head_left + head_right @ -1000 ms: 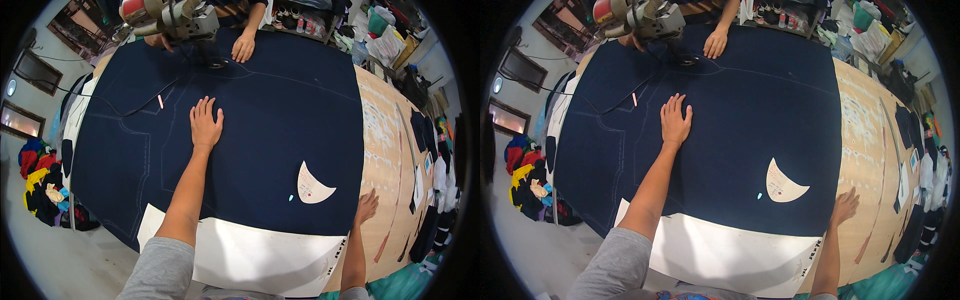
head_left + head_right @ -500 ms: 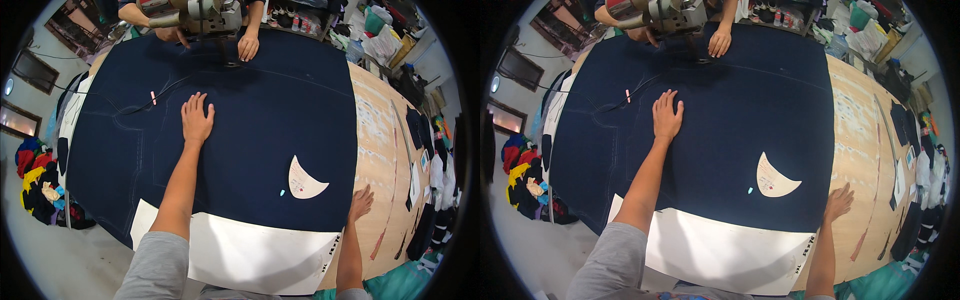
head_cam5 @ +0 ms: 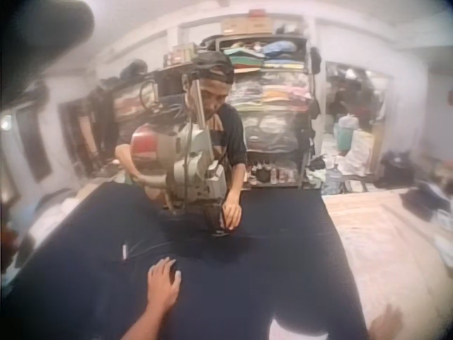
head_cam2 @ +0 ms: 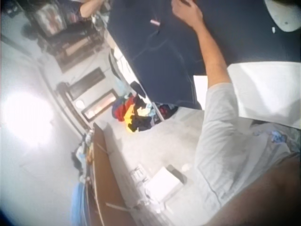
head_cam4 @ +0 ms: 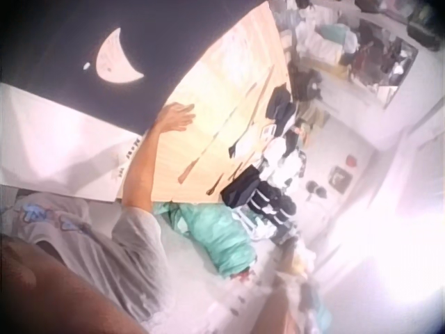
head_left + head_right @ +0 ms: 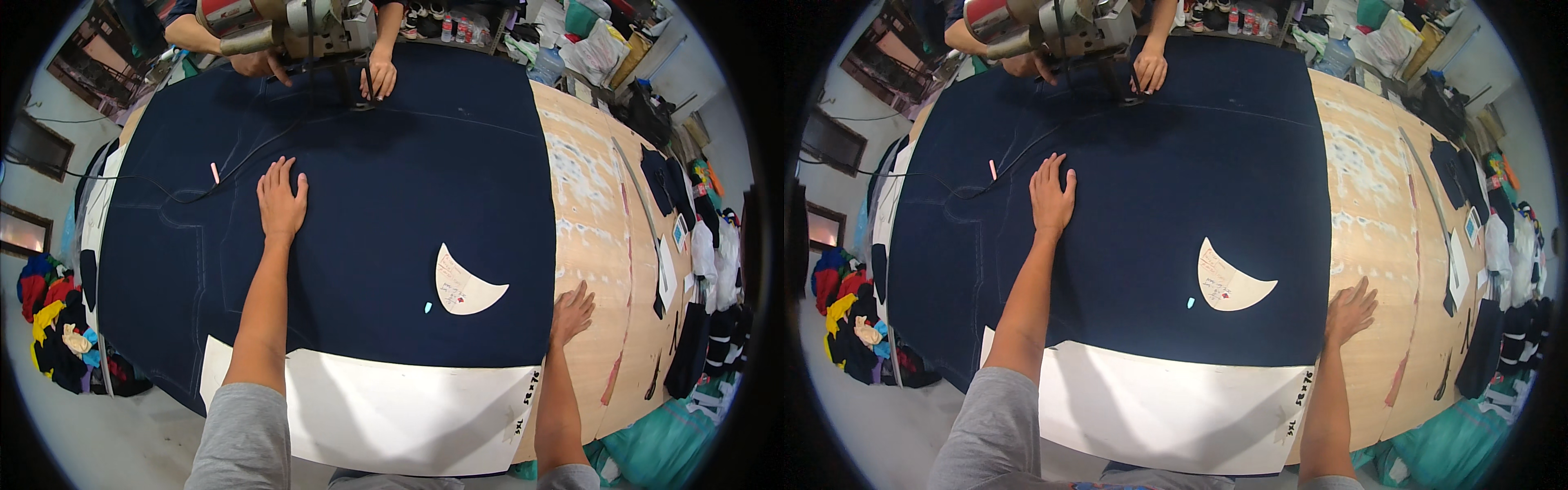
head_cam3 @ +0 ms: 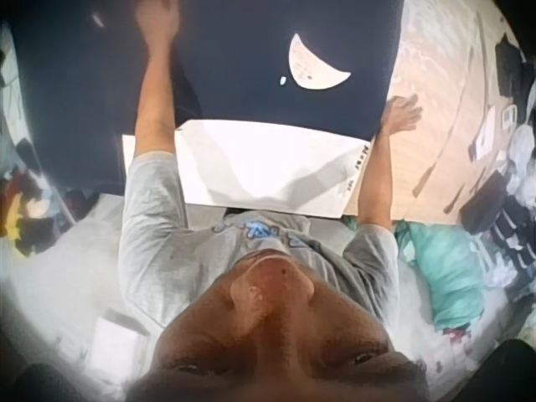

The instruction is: The person handles dark fabric pieces on a worktable, aligns them with paper patterns, and uses scissors to trim edges. A coworker operates a sewing machine nearby. The person repeatedly folds, aligns, and cuts fabric pieces, then places them into a green sack.

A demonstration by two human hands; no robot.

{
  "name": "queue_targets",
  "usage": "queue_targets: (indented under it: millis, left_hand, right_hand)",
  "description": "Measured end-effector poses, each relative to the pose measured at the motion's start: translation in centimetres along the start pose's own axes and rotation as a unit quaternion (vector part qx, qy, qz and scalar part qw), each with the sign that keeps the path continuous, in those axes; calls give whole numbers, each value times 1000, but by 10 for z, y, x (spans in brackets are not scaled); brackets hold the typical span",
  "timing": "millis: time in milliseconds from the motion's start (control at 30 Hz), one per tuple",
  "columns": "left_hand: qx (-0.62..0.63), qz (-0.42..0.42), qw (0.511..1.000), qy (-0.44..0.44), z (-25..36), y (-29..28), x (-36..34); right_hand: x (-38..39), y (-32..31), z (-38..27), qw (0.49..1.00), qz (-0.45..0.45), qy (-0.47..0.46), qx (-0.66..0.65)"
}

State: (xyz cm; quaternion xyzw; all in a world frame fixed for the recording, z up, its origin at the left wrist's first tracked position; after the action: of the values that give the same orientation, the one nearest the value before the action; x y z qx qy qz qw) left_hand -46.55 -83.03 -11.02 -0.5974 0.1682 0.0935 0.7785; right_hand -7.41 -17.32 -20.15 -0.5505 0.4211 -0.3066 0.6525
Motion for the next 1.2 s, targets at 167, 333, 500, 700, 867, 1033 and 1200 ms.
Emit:
queue_targets:
  millis: [167, 333, 500, 700, 867, 1033, 1200]
  left_hand:
    - [5, 8, 1000, 8, 3, -1, -1]
    - [9, 2, 1000, -4, 3, -2, 1]
    - [3, -9, 1000, -6, 7, -4, 0]
    - [-4, -23, 1000, -17, 8, -2, 1]
    - [-26, -34, 999, -16, 6, 1, 0]
    - [-21, -41, 999, -24, 6, 1, 1]
    - [-20, -47, 998, -28, 8, 2, 1]
  right_hand:
    - [3, -5, -2, 1000, -13, 7, -17]
    - [4, -13, -6, 1000, -17, 4, -12]
    - [5, -11, -5, 999, -26, 8, -17]
    - [5, -13, -4, 999, -34, 13, -31]
    - [6, -16, -7, 998, -42, 14, -44]
    - [6, -16, -6, 998, -39, 15, -52]
    - [7, -22, -6, 997, -38, 18, -61]
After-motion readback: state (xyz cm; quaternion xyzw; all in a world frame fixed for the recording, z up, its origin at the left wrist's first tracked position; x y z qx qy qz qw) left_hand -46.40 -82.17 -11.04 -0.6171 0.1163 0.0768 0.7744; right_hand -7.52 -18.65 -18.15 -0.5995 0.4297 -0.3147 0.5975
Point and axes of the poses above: each hand's wrist, its own x-axis away from the middle knuckle, its own y-axis out of the palm, z = x × y, the point moved 10 cm from there along -x, towards the middle knuckle
